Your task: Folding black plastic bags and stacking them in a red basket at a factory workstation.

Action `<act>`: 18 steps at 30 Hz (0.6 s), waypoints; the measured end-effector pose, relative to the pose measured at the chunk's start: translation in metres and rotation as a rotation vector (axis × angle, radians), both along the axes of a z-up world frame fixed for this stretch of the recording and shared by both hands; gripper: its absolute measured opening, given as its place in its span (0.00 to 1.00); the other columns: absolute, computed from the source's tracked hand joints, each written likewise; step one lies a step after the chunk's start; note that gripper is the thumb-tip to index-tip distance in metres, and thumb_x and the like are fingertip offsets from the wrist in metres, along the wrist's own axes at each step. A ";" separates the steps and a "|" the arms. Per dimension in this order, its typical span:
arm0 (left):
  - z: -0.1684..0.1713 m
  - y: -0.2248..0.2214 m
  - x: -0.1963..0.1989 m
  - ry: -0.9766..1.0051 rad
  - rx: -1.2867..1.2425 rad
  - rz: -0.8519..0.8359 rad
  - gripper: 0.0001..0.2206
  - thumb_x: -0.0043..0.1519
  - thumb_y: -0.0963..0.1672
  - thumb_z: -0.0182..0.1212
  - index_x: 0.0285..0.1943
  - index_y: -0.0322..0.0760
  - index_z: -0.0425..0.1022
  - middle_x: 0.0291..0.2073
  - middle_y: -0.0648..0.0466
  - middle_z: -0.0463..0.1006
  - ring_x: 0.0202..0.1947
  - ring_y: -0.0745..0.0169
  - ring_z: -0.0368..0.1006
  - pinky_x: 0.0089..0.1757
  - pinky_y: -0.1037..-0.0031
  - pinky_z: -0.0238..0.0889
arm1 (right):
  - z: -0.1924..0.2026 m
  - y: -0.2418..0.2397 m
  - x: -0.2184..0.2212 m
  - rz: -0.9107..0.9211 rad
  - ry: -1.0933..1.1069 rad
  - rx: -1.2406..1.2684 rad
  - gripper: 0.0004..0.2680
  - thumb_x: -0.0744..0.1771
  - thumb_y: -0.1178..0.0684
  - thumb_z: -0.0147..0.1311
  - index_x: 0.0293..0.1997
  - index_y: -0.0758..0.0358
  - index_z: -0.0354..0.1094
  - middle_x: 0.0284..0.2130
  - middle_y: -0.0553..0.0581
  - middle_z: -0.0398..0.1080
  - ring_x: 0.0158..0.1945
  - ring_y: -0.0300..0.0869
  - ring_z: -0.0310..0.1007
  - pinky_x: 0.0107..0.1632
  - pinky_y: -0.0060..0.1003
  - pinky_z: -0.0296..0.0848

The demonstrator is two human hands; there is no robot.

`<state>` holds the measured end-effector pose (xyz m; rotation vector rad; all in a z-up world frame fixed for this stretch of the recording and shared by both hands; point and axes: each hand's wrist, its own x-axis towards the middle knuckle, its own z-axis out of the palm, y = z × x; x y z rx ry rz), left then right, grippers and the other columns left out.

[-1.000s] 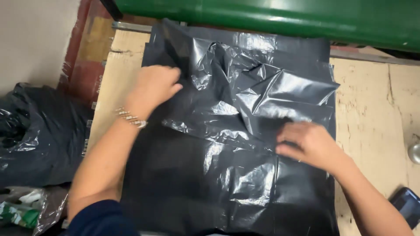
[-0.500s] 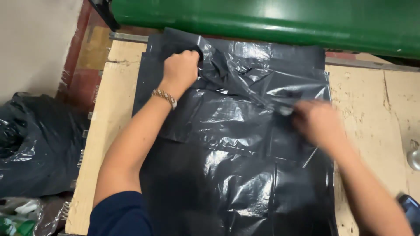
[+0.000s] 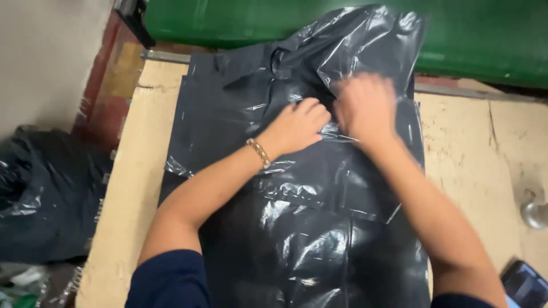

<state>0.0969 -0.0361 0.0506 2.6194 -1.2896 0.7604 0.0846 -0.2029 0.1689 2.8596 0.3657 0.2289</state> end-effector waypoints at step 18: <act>0.010 0.163 -0.136 -0.001 0.291 0.020 0.28 0.50 0.49 0.66 0.63 0.50 0.72 0.63 0.59 0.73 0.66 0.57 0.65 0.50 0.52 0.68 | -0.115 -0.154 -0.190 0.399 0.092 0.189 0.25 0.63 0.41 0.47 0.69 0.52 0.61 0.66 0.54 0.64 0.73 0.50 0.59 0.71 0.54 0.57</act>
